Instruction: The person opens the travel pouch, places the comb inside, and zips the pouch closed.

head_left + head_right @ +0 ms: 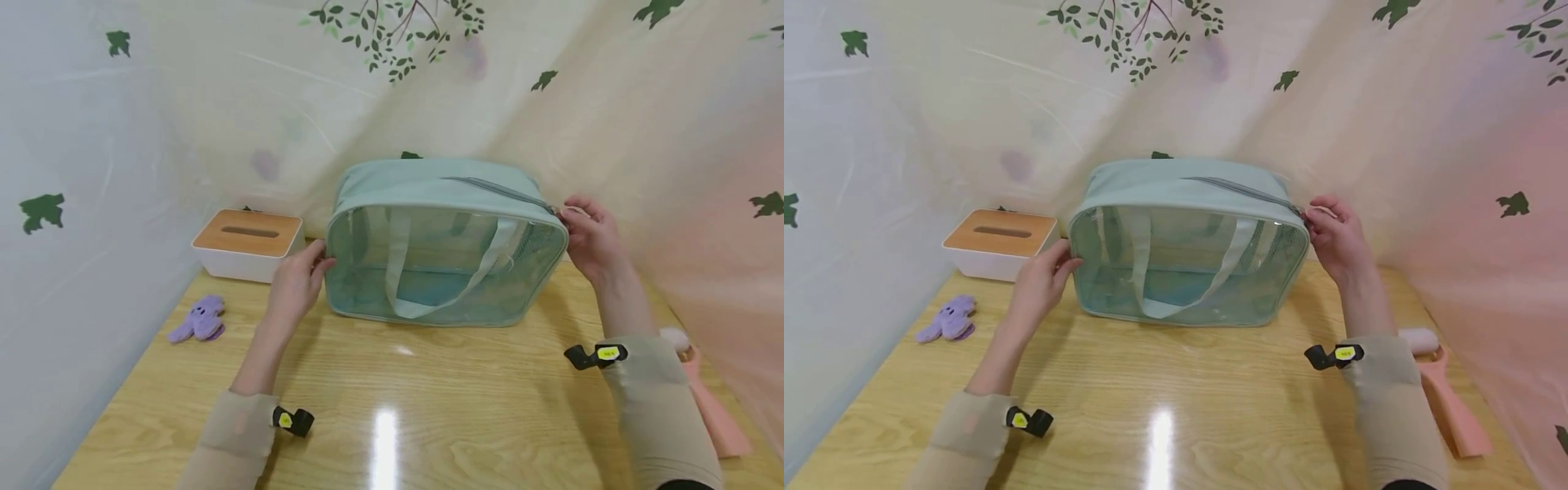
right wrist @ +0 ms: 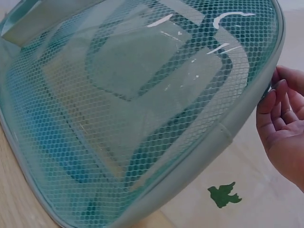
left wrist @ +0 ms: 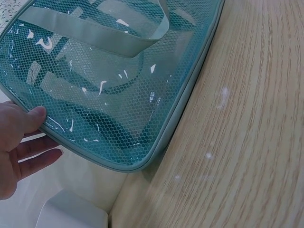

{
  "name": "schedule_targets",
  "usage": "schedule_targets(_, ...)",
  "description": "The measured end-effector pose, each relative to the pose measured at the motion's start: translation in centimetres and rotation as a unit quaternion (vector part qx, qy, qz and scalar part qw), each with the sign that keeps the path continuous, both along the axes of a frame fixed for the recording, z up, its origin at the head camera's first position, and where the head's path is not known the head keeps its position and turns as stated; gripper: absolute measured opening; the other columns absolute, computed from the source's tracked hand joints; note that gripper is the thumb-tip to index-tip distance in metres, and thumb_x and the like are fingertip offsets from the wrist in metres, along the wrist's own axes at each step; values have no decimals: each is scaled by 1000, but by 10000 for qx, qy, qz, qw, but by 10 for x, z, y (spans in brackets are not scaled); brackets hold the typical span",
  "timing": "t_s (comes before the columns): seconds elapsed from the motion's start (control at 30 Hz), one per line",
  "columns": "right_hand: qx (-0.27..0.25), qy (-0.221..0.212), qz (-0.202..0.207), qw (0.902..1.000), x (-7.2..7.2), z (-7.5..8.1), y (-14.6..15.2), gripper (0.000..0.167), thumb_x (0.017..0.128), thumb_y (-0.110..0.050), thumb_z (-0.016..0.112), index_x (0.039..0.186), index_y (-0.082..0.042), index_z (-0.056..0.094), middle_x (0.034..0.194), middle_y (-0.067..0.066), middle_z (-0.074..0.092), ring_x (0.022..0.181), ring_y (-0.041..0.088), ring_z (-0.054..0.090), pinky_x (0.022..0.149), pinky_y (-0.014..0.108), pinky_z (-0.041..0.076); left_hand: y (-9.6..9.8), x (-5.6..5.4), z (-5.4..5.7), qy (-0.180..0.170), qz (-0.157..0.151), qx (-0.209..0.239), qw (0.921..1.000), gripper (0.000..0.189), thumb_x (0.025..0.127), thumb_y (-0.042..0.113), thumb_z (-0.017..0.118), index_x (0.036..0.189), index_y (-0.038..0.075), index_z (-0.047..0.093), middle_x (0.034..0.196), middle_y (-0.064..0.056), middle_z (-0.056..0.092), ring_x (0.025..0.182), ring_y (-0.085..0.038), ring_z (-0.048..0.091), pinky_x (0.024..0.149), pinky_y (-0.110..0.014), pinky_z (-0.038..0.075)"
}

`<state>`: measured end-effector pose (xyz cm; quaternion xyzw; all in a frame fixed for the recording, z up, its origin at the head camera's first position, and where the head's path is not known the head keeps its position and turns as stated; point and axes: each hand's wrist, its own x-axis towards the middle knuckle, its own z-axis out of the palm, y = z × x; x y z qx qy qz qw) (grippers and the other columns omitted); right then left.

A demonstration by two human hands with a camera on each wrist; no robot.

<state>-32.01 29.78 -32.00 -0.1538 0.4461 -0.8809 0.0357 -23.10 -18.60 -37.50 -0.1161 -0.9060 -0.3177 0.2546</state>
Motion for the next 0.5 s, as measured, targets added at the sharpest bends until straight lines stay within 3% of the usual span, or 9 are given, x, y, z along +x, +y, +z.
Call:
schedule_targets(0.23, -785, -109, -76, 9968, 6, -16, 3, 29, 106, 8, 40, 98, 1, 66, 83, 16, 74, 74, 24, 71, 62, 29, 54, 3, 0, 1, -96, -62, 34, 9999, 15, 99, 16, 69, 93, 5, 61, 80, -13, 70, 64, -25, 58, 59, -37, 46)
schedule_targets(0.5, -1102, -6, 346, 9933, 4, -33, 3, 35, 108, 6, 30, 103, 3, 65, 84, 17, 75, 68, 24, 71, 55, 28, 53, -1, 3, 2, -89, 13, 57, 9999, 19, 98, 18, 69, 89, 5, 59, 76, -12, 68, 61, -23, 52, 56, -32, 40)
